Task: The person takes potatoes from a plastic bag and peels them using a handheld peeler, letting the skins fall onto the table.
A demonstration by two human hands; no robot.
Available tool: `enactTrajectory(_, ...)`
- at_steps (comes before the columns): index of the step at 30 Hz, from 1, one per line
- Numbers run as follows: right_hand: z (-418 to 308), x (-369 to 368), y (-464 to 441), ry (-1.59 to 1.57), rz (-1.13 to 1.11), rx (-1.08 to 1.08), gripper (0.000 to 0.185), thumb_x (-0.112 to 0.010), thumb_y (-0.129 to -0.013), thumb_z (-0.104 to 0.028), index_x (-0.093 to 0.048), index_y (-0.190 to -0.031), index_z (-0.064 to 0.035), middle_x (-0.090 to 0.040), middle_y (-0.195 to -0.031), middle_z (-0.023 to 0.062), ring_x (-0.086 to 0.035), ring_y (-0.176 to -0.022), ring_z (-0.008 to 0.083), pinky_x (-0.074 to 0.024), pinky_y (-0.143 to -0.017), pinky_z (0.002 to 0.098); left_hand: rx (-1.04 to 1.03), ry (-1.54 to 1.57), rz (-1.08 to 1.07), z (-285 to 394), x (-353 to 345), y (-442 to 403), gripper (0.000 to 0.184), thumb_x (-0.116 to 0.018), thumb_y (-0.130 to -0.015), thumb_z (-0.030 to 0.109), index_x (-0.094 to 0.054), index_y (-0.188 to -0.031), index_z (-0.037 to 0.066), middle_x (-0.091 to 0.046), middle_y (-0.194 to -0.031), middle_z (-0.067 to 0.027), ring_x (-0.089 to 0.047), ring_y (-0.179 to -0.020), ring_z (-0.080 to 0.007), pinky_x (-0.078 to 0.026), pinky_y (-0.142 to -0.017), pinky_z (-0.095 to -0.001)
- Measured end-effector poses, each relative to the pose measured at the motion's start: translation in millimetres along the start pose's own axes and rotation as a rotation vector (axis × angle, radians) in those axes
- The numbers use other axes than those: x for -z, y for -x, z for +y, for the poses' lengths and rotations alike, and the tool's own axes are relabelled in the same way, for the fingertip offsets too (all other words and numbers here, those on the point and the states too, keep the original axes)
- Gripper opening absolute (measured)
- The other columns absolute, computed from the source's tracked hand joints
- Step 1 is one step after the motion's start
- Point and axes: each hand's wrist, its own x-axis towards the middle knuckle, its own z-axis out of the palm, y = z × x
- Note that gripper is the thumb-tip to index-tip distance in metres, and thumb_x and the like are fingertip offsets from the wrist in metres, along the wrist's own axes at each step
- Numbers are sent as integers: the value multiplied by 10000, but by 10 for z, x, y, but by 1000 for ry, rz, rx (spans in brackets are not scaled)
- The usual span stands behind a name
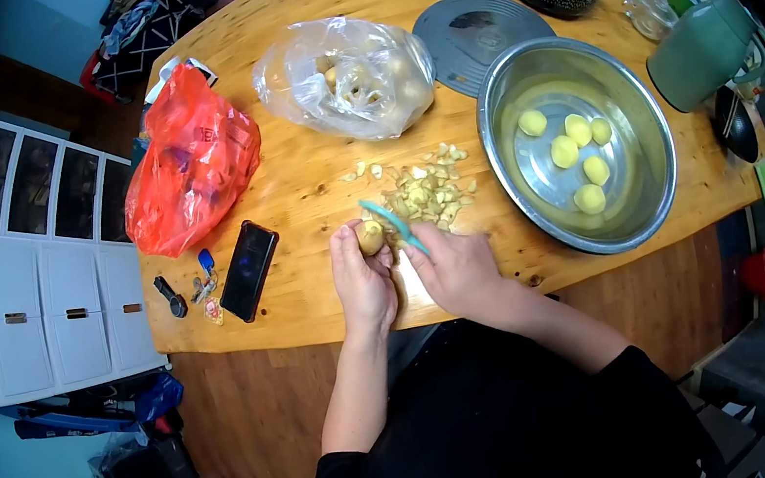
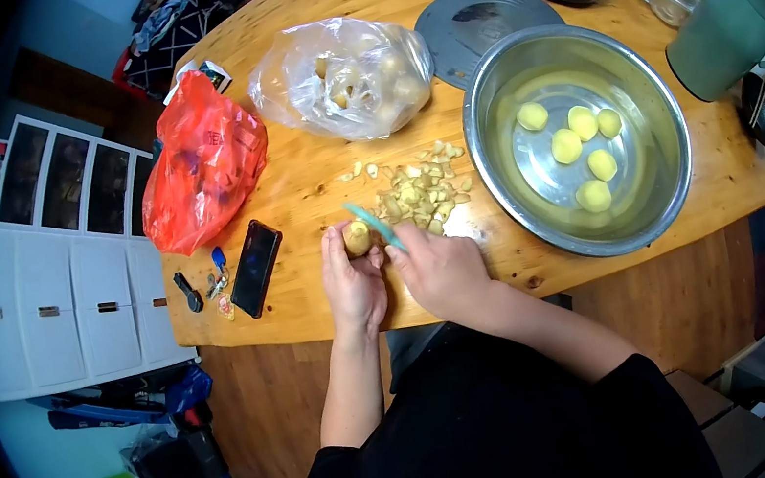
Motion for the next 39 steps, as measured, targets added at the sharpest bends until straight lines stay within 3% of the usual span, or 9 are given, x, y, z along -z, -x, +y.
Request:
enactTrajectory(10,-104,-148,54,-16,-24,61,135,-605,-991,-180,-560,-1021,-57,-660,-688,159,-672,-611,367,-506,-523,487,-152,-154,122,-139,-11,55,214,-389,-1131,287,-450,-1117,82,-556,-940,-45,-527,-771,-91,-462,-674,-248)
enactTrajectory(18,105,25,-58,-150,-88,-192,188,-589,-1009,-208,-545,-997,-26,-667,-775,234,-660,-734,455,-513,-649,535,-199,-90,5,-55,43,-5,205,-368,-1121,275,-463,-1119,93,-595,-987,-79,-552,-797,-168,-439,-679,-275)
enactTrajectory(21,88,-82,-77,-486,-47,-264,233,-610,-1018,-249,-574,-1019,-19,-669,-797,229,-671,-760,429,-523,-657,476,-152,-58,-24,-48,-7,-52,260,-365,-1129,334,-458,-1138,92,-585,-1013,-82,-560,-860,-175,-462,-751,-285)
enactTrajectory(25,2,-282,-192,-848,51,-329,328,-770,-924,-295,-605,-1004,-23,-668,-774,93,-653,-713,162,-514,-659,330,-384,-488,-28,-129,-35,-19,353,-312,-1140,406,-428,-1179,76,-528,-1122,-81,-552,-960,-162,-484,-842,-305)
enactTrajectory(26,-11,-252,-221,-785,23,-378,327,-815,-884,-245,-611,-1003,-19,-663,-781,53,-619,-733,101,-513,-675,294,-299,-298,-65,-141,-80,81,373,-285,-1140,423,-429,-1207,87,-500,-1208,-77,-547,-1050,-158,-487,-911,-315)
enactTrajectory(30,76,-309,-245,-937,21,-334,254,-775,-887,-131,-617,-1037,-1,-692,-835,113,-673,-783,143,-536,-715,317,-240,-118,-61,-112,20,-10,289,-370,-1133,369,-435,-1187,92,-551,-1123,-81,-579,-989,-174,-511,-872,-312)
enactTrajectory(33,99,-61,-262,-572,31,-314,221,-748,-884,-96,-620,-1037,-2,-705,-892,167,-716,-814,265,-550,-734,374,-97,107,-64,25,80,-44,212,-447,-1117,299,-454,-1165,93,-589,-1055,-90,-608,-924,-196,-532,-822,-318)
enactTrajectory(34,178,-13,-270,-329,21,-166,233,-740,-897,-141,-610,-1037,-8,-696,-909,207,-697,-823,390,-542,-714,445,-49,182,-35,87,20,-26,188,-471,-1110,276,-462,-1157,94,-598,-1034,-93,-615,-899,-203,-536,-801,-319)
enactTrajectory(39,82,112,-243,30,16,-34,270,-695,-946,-281,-568,-977,-45,-654,-770,166,-669,-702,380,-506,-595,487,68,294,24,125,-46,-43,299,-404,-1123,369,-501,-1095,87,-610,-927,-100,-606,-772,-202,-524,-698,-313)
